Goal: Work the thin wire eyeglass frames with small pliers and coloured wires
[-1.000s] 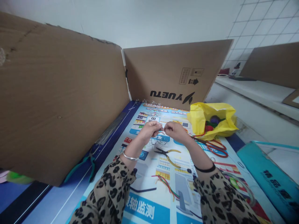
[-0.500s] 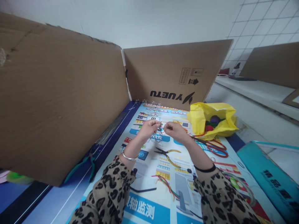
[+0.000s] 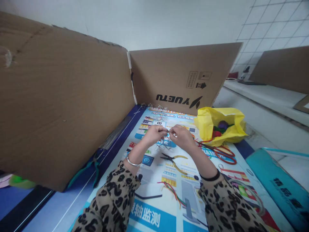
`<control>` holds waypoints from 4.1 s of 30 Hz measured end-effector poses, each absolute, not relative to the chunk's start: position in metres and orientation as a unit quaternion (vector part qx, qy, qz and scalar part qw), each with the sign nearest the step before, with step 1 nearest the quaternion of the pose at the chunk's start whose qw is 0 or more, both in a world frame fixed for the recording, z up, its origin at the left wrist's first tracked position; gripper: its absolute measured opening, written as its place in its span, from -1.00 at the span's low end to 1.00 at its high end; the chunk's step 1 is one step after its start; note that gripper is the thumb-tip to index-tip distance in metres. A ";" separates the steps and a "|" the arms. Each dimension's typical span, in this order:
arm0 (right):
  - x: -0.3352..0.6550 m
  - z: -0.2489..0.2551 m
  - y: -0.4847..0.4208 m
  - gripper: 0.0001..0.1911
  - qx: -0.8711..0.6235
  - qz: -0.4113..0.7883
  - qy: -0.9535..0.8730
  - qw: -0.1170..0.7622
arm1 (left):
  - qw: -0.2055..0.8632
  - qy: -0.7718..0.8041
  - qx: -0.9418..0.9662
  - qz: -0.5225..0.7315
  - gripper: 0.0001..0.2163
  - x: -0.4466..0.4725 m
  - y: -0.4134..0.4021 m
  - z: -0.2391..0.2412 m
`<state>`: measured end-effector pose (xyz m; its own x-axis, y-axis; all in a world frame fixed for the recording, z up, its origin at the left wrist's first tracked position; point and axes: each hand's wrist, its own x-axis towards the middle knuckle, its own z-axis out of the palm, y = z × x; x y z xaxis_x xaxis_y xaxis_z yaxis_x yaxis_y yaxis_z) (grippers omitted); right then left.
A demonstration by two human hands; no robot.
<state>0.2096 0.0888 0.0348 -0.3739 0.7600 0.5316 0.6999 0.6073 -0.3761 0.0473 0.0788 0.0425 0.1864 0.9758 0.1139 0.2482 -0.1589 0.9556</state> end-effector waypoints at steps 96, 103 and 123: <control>0.217 0.051 0.082 -0.84 -0.290 0.188 -0.875 0.339 | 0.577 0.308 0.671 0.349 -0.75 0.025 0.081 0.035; 0.213 0.051 0.078 -0.86 -0.305 0.172 -0.872 0.343 | 0.590 0.304 0.664 0.346 -0.75 0.027 0.079 0.036; 0.215 0.042 0.083 -0.90 -0.335 0.188 -0.855 0.349 | 0.499 0.355 0.630 0.478 -0.85 0.034 0.083 0.033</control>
<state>0.2150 0.0834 0.0424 -0.5324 0.7039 0.4701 0.4416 0.7048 -0.5552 0.0337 0.0829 0.0327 0.2908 0.9244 0.2467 -0.0294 -0.2491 0.9680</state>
